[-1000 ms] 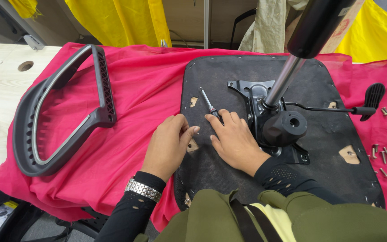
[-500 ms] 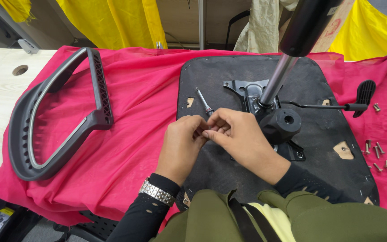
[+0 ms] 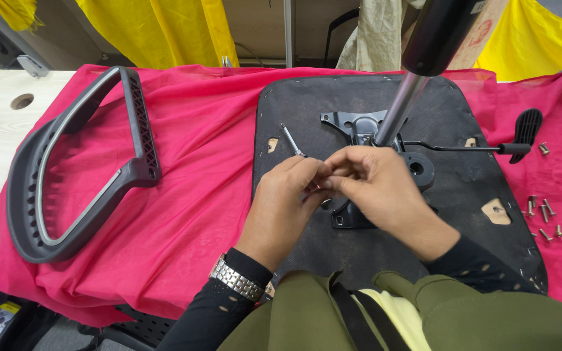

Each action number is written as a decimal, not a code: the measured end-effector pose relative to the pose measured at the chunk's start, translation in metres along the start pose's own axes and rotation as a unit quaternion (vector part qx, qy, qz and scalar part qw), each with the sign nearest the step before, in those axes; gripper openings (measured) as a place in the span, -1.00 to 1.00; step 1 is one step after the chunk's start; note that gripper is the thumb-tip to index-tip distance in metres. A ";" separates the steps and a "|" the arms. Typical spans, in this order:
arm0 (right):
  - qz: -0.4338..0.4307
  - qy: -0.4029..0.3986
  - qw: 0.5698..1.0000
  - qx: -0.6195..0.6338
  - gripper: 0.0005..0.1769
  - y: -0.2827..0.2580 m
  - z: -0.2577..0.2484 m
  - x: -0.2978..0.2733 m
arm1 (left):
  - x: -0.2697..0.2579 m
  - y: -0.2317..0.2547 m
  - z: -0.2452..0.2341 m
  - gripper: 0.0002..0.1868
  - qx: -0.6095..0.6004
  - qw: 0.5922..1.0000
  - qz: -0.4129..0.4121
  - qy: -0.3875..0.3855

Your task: The person uses a screwdriver to tighten screws into the underside of an office chair seat, securing the seat to its metal mounting plate. The person works on multiple screw locations around the seat perimeter.

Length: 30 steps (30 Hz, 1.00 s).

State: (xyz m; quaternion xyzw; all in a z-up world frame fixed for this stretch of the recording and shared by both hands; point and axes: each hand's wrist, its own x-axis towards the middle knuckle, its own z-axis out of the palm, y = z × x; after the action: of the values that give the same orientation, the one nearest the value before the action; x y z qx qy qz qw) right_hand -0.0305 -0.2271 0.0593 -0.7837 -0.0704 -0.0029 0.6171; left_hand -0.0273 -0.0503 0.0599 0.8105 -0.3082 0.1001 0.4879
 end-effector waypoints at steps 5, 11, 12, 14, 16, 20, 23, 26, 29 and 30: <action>-0.057 0.123 0.936 -0.325 -0.82 -0.033 -0.048 -0.011 | -0.002 -0.001 0.000 -0.62 -0.001 0.999 0.024 0.021; -0.005 0.253 0.902 -0.350 -0.76 0.036 -0.166 -0.025 | -0.006 -0.014 -0.009 -0.74 0.004 0.999 0.004 0.049; 0.026 0.255 0.871 -0.418 -0.79 0.065 -0.189 -0.030 | -0.007 -0.016 -0.008 -0.75 0.007 0.999 0.000 0.051; 0.089 0.275 0.837 -0.465 -0.81 0.134 -0.232 -0.043 | -0.008 -0.019 -0.007 -0.78 0.013 0.998 -0.009 0.055; 0.118 0.297 0.812 -0.488 -0.78 0.205 -0.267 -0.062 | -0.007 -0.020 -0.006 -0.80 0.015 0.999 -0.014 0.044; 0.235 0.356 0.771 -0.473 -0.75 0.306 -0.298 -0.098 | -0.009 -0.020 -0.005 -0.82 0.015 0.999 -0.037 0.025; 0.219 0.316 0.724 -0.572 -0.67 0.326 -0.305 -0.118 | -0.010 -0.019 -0.004 -0.83 0.015 0.999 -0.028 0.025; 0.340 0.275 0.689 -0.578 -0.50 0.329 -0.300 -0.116 | -0.010 -0.019 -0.003 -0.83 0.012 0.999 -0.028 0.023; 0.314 0.272 0.711 -0.568 -0.55 0.322 -0.302 -0.113 | -0.011 -0.020 -0.002 -0.84 0.023 0.999 -0.027 0.025; 0.269 0.273 0.698 -0.605 -0.56 0.317 -0.302 -0.111 | -0.012 -0.021 -0.002 -0.84 0.023 0.999 -0.033 0.025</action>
State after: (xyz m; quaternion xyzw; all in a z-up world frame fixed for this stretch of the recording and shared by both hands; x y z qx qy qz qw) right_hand -0.0790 -0.6042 -0.1855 -0.9384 0.3321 -0.0928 -0.0238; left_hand -0.0239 -0.0367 0.0407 0.8287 -0.2666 0.1111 0.4794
